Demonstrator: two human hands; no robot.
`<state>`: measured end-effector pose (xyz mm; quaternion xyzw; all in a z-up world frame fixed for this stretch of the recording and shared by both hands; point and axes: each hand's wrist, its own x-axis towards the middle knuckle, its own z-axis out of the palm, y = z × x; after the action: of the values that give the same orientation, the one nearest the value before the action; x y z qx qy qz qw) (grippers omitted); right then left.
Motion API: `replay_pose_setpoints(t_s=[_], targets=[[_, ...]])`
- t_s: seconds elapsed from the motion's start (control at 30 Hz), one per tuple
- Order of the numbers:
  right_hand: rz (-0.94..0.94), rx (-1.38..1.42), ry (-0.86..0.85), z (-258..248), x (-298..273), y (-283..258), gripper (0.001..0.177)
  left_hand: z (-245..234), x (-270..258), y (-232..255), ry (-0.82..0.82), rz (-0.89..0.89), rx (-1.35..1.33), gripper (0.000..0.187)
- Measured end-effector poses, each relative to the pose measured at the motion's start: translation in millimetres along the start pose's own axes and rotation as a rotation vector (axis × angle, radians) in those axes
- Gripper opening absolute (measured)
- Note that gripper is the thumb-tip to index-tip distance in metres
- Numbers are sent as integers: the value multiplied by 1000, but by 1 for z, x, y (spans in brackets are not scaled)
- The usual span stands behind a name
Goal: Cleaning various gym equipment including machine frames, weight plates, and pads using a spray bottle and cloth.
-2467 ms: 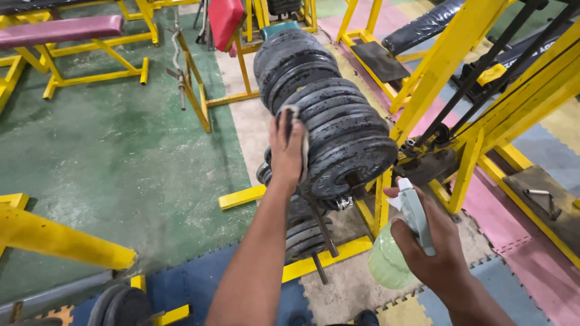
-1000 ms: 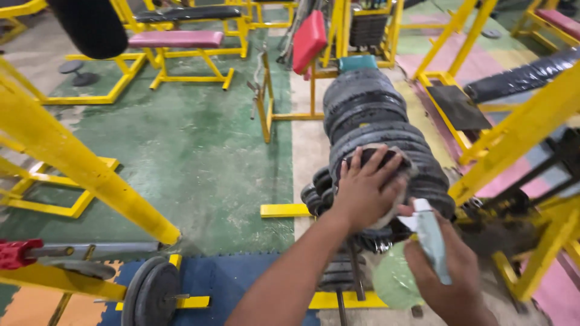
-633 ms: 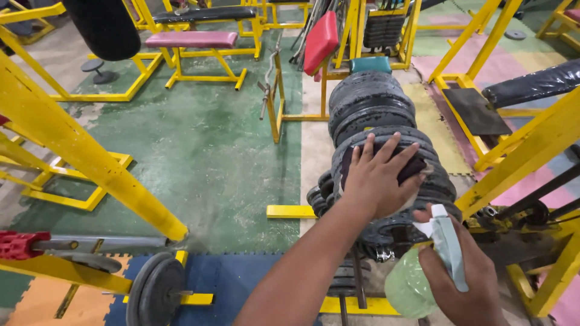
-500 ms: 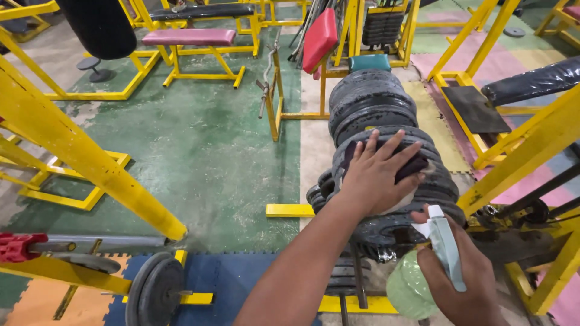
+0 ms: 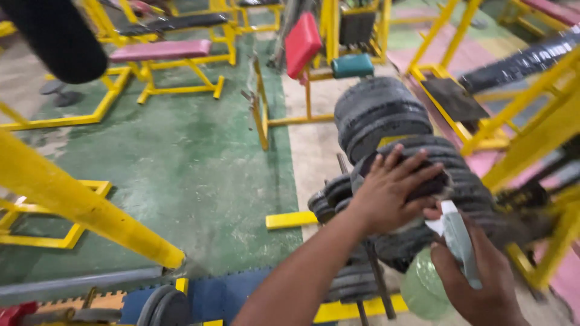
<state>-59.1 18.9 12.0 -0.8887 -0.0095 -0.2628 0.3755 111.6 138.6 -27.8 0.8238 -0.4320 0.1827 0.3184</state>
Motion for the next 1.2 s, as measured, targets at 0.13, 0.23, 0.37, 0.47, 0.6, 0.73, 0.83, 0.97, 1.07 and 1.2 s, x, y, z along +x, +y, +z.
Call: replay_pose_setpoints(t_s=[0.13, 0.23, 0.37, 0.47, 0.6, 0.73, 0.83, 0.97, 1.07, 1.2], targets=[[131, 32, 17, 11, -2, -10, 62, -9, -15, -32, 60, 67, -112, 60], [335, -114, -10, 13, -10, -22, 56, 3, -3, -52, 84, 118, -86, 61], [341, -51, 38, 19, -19, -42, 58, 0, 35, -32, 93, 51, -11, 55], [443, -92, 66, 22, -29, -54, 59, 0, 67, -18, -73, 59, 41, 59], [589, -142, 86, 28, -39, -73, 67, -7, 79, -16, -165, 63, 60, 59], [716, -180, 96, 41, -52, -73, 62, -11, 62, -22, 58, 155, -65, 51], [552, -171, 131, 48, -55, -84, 62, -19, 44, -29, 70, 155, -115, 48], [638, -115, 134, 60, -58, -88, 60, -17, 15, -49, 160, 166, -240, 47], [507, -108, 162, 72, -63, -89, 61, -16, -9, -61, 186, 165, -306, 49], [525, -73, 132, 81, -65, -97, 59, -6, -37, -75, 174, 122, -425, 50]])
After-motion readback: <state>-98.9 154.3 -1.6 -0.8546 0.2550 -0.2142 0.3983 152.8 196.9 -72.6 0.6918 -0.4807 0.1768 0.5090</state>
